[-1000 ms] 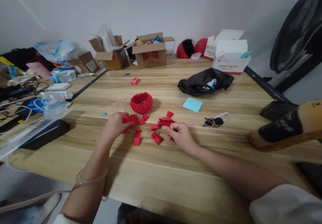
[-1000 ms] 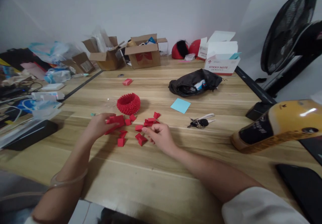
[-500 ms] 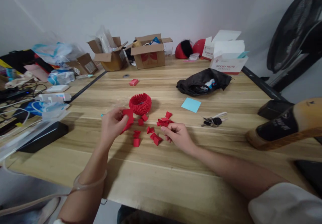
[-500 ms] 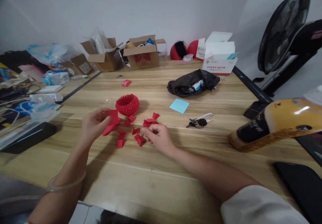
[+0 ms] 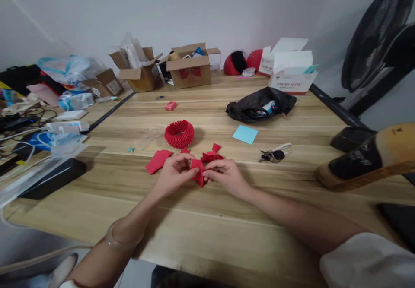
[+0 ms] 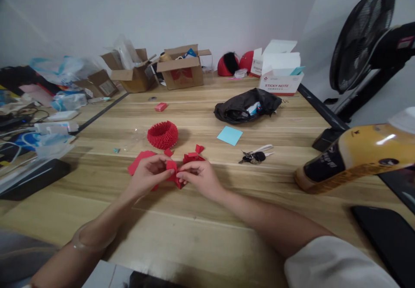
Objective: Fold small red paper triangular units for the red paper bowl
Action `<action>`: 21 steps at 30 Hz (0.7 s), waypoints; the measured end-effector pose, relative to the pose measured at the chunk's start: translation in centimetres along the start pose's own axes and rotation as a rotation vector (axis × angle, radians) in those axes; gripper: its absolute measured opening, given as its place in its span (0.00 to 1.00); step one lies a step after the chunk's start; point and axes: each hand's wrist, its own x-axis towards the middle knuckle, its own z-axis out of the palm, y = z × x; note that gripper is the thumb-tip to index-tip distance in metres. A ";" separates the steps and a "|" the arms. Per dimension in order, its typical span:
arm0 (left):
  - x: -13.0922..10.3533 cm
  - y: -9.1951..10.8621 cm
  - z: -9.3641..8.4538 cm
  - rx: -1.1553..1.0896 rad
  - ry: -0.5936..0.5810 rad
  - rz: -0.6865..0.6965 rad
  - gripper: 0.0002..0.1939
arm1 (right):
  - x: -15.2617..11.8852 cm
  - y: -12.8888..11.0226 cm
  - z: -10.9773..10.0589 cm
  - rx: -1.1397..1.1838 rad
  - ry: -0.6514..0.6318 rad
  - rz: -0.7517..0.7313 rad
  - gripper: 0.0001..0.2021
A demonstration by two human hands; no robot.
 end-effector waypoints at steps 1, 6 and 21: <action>-0.1 0.0 0.2 -0.012 0.022 0.010 0.13 | 0.0 -0.1 0.0 0.006 0.007 0.014 0.15; -0.3 0.0 1.0 -0.015 0.097 0.020 0.14 | 0.0 -0.4 0.1 0.037 0.044 0.061 0.18; -0.3 0.0 1.0 -0.040 0.041 -0.060 0.15 | 0.2 -0.4 -0.2 0.025 0.063 0.046 0.20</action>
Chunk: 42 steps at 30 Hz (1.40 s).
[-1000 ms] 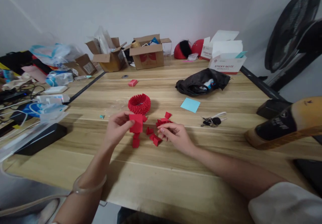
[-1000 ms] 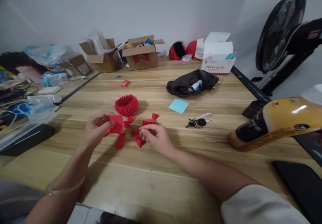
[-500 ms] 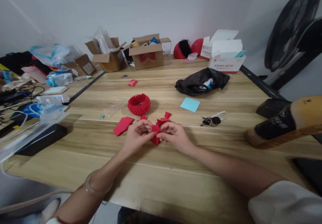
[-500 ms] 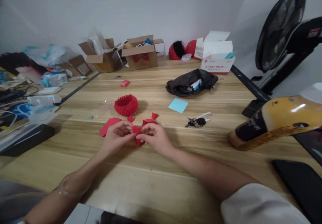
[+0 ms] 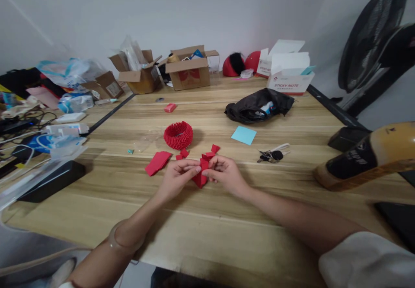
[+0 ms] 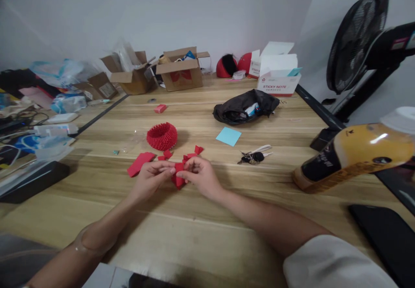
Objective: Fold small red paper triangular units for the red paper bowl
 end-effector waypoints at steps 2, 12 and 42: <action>0.1 -0.2 -0.1 -0.041 0.005 -0.022 0.16 | 0.1 0.1 0.0 0.010 0.005 -0.001 0.19; 0.0 0.4 0.3 -0.150 0.054 -0.041 0.10 | 0.1 0.6 -0.2 0.048 -0.056 0.019 0.15; -0.6 0.0 0.8 -0.014 0.123 0.095 0.09 | 0.1 0.8 -0.5 0.041 -0.053 -0.021 0.13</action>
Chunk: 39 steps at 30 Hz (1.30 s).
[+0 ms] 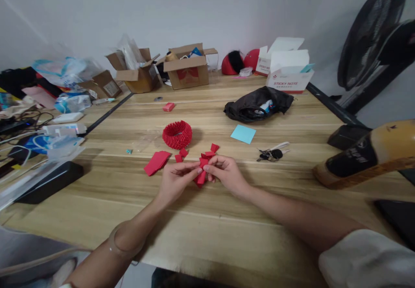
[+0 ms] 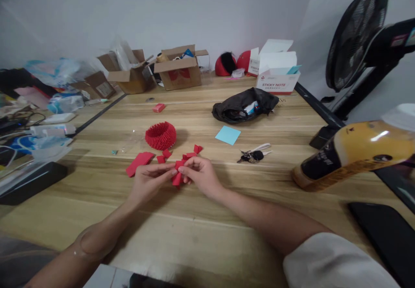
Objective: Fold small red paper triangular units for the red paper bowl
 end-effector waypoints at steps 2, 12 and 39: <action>0.0 -0.1 0.0 0.023 -0.001 0.010 0.09 | 0.0 -0.1 0.1 -0.001 0.006 -0.001 0.13; 0.1 -0.1 -0.1 0.091 -0.013 0.120 0.07 | -0.1 0.1 0.0 -0.013 0.060 -0.050 0.14; 0.0 -0.3 -0.2 0.229 0.101 0.245 0.04 | -0.1 -0.6 0.3 -0.103 -0.054 0.076 0.16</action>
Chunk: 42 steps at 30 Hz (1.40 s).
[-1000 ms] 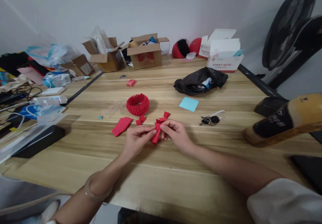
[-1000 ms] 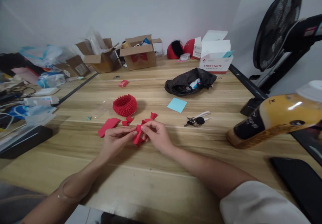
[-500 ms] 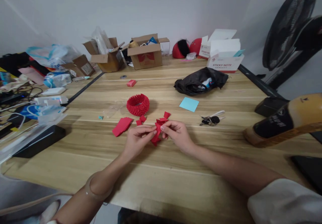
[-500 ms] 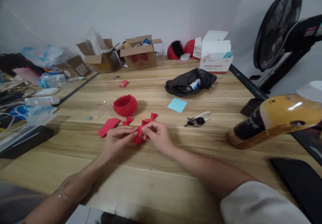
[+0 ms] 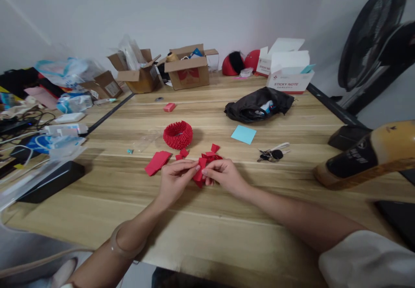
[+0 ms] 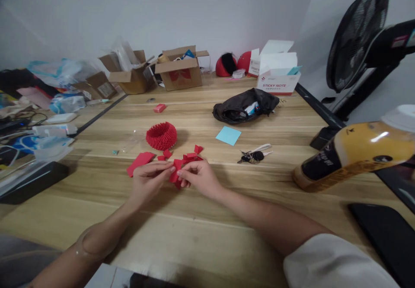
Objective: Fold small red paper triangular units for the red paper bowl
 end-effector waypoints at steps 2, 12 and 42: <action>0.0 -0.1 0.0 0.009 0.007 -0.002 0.04 | 0.0 0.0 0.0 -0.001 -0.004 0.013 0.17; 0.2 -0.9 0.0 0.002 0.054 -0.066 0.05 | -0.1 0.2 0.0 -0.020 -0.098 0.026 0.14; 0.2 0.0 -0.2 0.225 -0.183 -0.068 0.06 | -0.2 0.8 0.0 -0.164 0.176 -0.342 0.03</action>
